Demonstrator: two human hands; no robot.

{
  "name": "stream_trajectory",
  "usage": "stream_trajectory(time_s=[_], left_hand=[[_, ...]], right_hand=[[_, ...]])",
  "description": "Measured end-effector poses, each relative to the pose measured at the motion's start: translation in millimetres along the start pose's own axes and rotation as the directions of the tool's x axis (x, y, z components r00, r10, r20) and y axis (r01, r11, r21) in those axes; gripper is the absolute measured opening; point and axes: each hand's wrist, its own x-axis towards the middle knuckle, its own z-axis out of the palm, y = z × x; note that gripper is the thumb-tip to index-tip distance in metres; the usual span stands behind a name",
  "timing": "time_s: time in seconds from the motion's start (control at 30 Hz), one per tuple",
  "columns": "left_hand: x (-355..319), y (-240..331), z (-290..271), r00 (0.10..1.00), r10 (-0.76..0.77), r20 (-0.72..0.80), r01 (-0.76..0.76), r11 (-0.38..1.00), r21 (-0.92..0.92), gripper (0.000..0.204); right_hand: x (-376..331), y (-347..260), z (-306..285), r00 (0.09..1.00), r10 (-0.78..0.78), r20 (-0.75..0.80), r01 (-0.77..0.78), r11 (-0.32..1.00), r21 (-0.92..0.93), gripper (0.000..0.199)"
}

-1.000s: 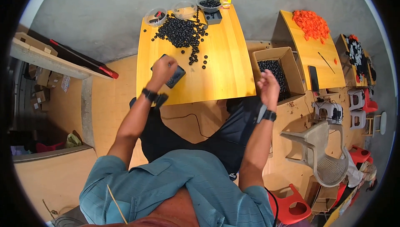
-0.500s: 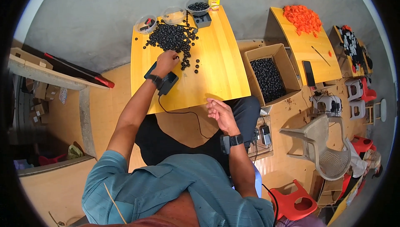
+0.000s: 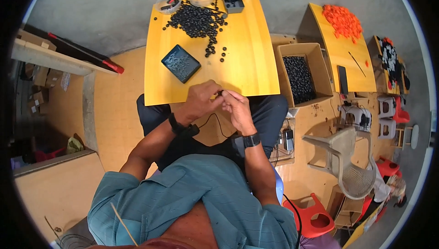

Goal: The person sorts and inspects small black plastic components by hand on a wooden workbench.

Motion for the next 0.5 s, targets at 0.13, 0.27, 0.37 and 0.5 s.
stream_trajectory(time_s=[0.13, 0.27, 0.37, 0.5], left_hand=[[-13.2, 9.4, -6.1, 0.984, -0.142, 0.106, 0.161, 0.964, -0.21, 0.02], [-25.1, 3.2, -7.7, 0.952, -0.248, 0.178, 0.297, 0.89, -0.347, 0.018], [-29.3, -1.0, -6.8, 0.953, -0.258, 0.158, 0.296, 0.904, -0.309, 0.017], [-27.6, -9.4, -8.8, 0.925, -0.269, 0.269, 0.347, 0.887, -0.306, 0.017]], right_hand=[[1.4, 12.9, -18.1, 0.994, 0.006, 0.114, -0.008, 1.0, 0.012, 0.019], [1.8, 19.6, -20.1, 0.974, 0.12, 0.191, -0.141, 0.984, 0.105, 0.02], [4.2, 24.2, -16.1, 0.965, 0.162, 0.205, -0.195, 0.969, 0.153, 0.023], [10.3, 32.7, -21.7, 0.969, 0.133, 0.207, -0.166, 0.975, 0.15, 0.022]])
